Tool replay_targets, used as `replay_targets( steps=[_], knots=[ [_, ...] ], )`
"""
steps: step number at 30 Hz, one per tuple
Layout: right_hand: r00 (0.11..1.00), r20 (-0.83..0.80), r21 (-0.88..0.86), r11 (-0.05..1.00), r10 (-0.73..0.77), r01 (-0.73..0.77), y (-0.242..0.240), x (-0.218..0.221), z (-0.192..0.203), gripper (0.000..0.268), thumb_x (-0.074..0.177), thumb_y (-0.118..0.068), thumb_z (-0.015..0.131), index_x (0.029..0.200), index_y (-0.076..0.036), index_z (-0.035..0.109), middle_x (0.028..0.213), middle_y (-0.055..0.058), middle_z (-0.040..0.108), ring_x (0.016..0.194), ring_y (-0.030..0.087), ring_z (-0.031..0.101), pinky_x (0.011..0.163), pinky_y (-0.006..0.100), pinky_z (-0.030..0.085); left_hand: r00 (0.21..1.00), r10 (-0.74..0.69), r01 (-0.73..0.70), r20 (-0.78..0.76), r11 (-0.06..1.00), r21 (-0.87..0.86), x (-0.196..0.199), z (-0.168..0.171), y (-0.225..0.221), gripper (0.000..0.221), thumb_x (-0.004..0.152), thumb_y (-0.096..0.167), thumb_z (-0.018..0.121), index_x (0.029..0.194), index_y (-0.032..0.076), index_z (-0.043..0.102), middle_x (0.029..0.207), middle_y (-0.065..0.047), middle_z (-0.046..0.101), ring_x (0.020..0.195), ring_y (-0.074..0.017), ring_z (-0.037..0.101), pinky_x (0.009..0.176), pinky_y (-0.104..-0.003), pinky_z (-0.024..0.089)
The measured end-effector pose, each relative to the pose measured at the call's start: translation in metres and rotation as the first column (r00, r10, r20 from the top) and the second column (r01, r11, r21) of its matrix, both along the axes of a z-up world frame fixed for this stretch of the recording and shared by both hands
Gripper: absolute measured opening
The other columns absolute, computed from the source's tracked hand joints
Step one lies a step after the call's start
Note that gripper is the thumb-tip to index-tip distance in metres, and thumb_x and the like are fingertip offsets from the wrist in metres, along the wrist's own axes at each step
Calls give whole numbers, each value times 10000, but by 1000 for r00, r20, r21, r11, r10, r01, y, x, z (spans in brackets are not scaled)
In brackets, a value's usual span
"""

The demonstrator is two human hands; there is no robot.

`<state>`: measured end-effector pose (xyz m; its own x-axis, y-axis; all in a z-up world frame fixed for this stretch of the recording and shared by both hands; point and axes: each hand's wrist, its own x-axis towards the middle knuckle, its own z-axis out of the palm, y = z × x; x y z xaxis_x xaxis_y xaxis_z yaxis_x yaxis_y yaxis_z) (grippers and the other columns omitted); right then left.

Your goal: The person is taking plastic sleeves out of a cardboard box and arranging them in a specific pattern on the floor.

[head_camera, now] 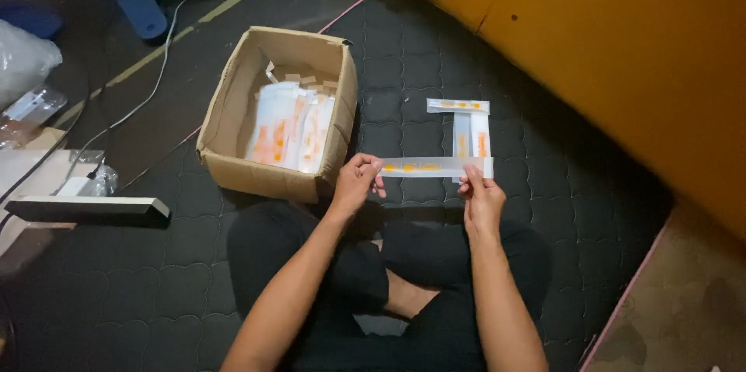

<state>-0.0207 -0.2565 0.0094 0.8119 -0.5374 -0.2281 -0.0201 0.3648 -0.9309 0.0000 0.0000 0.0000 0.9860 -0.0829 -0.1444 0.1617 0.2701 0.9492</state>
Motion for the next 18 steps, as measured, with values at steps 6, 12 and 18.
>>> replay_targets(
  steps=[6,12,18],
  knots=[
    [999,7,23,999,41,-41,-4,3,-10,183,936,-101,770,1020,49,706,736,146,701,504,121,640,536,226,574,1000,-19,19,-7,1000,6,3,-6,3,143,1028,127,584,1116,14,588,656,-173,696,538,-263,732,499,-251,559],
    [987,-3,-26,987,158,-158,18,-1,19,242,928,-125,781,1091,22,677,869,123,704,672,164,685,625,285,590,943,-321,332,-87,925,183,-10,30,-2,198,941,110,616,1123,34,638,798,-185,746,683,-231,747,593,-273,578],
    [970,-25,-61,968,241,-242,16,-2,4,134,1035,-192,678,1040,-58,678,870,33,689,777,105,656,756,259,536,600,-755,799,-266,585,141,-29,27,-10,189,980,166,619,1121,48,662,946,-150,781,831,-198,764,758,-284,529]
  ],
)
